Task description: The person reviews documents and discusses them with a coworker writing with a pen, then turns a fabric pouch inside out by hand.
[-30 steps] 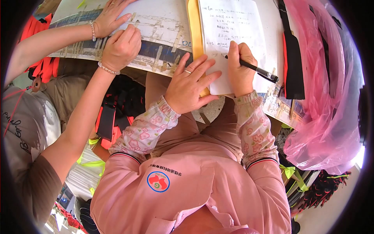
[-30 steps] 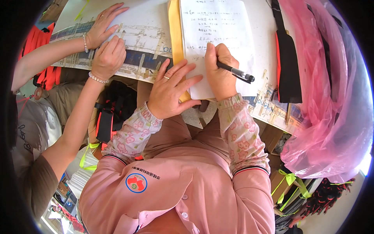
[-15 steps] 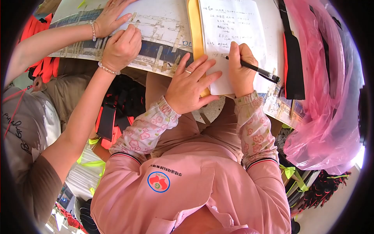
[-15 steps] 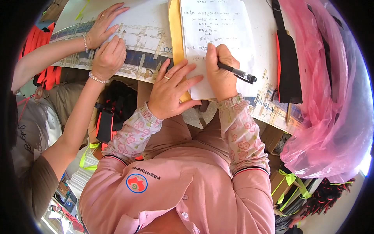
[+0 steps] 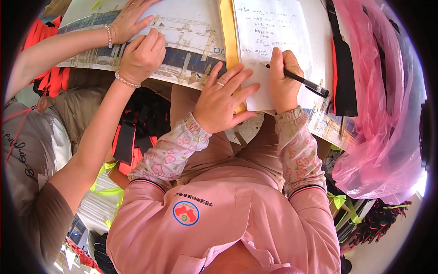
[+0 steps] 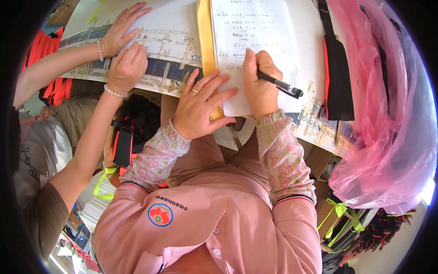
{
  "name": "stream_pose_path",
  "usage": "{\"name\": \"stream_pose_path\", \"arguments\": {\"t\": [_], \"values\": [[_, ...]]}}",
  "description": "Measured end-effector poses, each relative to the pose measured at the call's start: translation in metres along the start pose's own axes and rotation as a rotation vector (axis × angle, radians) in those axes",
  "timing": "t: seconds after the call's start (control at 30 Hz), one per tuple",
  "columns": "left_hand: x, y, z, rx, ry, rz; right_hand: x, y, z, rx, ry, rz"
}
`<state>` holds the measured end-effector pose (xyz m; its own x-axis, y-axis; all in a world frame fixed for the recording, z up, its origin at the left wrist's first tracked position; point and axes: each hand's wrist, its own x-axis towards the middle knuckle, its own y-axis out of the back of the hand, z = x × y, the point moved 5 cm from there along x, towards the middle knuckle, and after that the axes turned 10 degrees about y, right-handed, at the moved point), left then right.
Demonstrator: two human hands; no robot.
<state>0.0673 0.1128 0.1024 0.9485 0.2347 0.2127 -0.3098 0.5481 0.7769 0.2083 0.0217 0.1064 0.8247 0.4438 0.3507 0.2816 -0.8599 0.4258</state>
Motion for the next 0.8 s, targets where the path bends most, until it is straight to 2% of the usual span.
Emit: {"name": "stream_pose_path", "arguments": {"t": [0.33, 0.8], "values": [[0.0000, -0.0009, -0.0005, 0.002, -0.005, 0.001, 0.0018, -0.0012, 0.0027, -0.028, 0.048, 0.003], [-0.0001, -0.0009, -0.0009, 0.005, -0.008, -0.002, 0.0002, 0.0004, 0.0011, -0.033, 0.007, 0.007]]}}
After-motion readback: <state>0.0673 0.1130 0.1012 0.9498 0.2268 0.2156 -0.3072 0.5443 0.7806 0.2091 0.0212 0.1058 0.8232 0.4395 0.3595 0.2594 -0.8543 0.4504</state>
